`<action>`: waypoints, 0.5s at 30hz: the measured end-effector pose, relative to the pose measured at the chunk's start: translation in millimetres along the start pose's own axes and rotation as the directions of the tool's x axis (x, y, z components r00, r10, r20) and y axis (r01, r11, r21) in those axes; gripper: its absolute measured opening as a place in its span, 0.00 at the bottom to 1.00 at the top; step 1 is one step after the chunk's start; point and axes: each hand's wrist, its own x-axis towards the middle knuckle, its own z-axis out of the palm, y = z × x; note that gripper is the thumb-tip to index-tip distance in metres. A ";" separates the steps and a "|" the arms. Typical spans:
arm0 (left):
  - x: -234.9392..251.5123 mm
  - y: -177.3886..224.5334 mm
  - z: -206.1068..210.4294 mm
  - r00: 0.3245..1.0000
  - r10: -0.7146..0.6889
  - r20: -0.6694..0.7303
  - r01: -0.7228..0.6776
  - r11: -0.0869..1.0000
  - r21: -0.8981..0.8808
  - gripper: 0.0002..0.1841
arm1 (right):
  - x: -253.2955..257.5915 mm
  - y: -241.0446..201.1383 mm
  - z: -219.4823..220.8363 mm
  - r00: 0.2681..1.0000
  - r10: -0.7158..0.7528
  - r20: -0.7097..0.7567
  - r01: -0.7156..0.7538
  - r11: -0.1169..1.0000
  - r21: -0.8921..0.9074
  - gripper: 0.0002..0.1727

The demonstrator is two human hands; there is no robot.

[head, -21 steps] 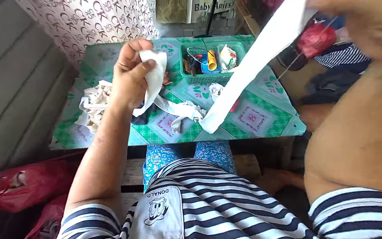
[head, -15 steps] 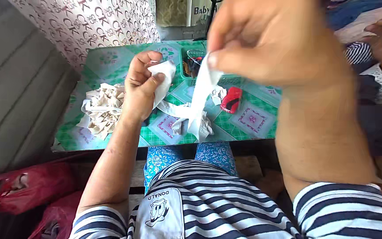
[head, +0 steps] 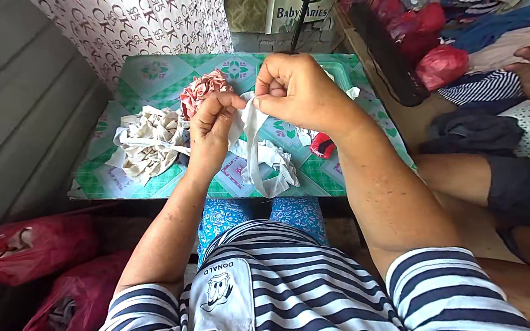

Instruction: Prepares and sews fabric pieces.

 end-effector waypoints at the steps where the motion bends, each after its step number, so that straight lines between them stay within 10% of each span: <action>1: -1.4 -1.0 0.9 0.999 -0.028 -0.018 0.028 1.000 -0.006 0.13 | -0.8 -1.5 0.4 1.000 0.000 0.004 0.000 1.000 0.004 0.03; 15: -14.6 6.7 9.4 0.998 -0.005 -0.068 0.006 1.000 0.006 0.05 | -27.2 8.7 22.7 0.998 0.019 -0.064 -0.011 0.991 0.131 0.13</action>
